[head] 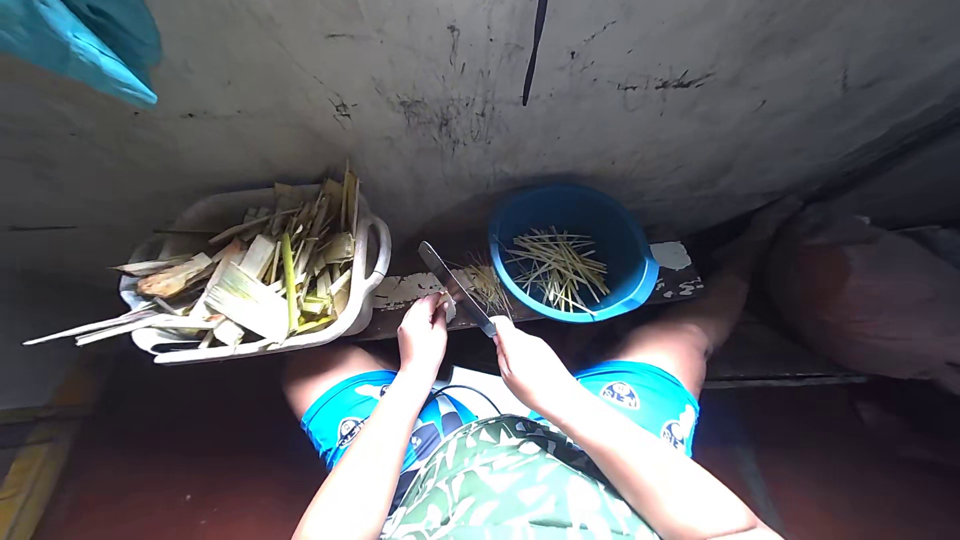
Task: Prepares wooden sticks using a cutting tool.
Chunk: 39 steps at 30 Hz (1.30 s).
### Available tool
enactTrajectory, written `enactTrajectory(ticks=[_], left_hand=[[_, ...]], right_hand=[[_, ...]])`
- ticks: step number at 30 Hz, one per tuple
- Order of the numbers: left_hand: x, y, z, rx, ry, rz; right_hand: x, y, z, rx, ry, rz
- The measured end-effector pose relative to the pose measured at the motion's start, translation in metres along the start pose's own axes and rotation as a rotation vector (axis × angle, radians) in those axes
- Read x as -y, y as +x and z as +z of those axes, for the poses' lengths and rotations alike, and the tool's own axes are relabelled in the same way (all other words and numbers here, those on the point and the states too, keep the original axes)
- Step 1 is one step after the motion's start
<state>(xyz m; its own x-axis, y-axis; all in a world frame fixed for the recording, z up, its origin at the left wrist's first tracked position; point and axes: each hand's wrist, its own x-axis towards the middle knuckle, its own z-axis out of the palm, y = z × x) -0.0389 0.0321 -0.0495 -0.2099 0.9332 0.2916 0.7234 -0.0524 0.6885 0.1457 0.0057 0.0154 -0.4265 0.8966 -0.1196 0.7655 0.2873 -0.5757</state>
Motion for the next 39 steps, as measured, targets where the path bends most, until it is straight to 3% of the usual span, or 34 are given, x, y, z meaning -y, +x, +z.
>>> enactTrajectory(ticks=[9,29,39], left_hand=[[-0.002,0.000,0.001,-0.009,0.042,-0.004],[-0.001,-0.006,0.015,-0.157,0.139,0.171],[0.003,-0.013,0.013,-0.138,0.098,0.139]], right_hand=[[0.025,0.004,-0.011,0.202,-0.189,0.145],[0.036,-0.007,-0.032,0.304,-0.175,0.196],[0.017,0.010,-0.006,0.346,-0.139,0.222]])
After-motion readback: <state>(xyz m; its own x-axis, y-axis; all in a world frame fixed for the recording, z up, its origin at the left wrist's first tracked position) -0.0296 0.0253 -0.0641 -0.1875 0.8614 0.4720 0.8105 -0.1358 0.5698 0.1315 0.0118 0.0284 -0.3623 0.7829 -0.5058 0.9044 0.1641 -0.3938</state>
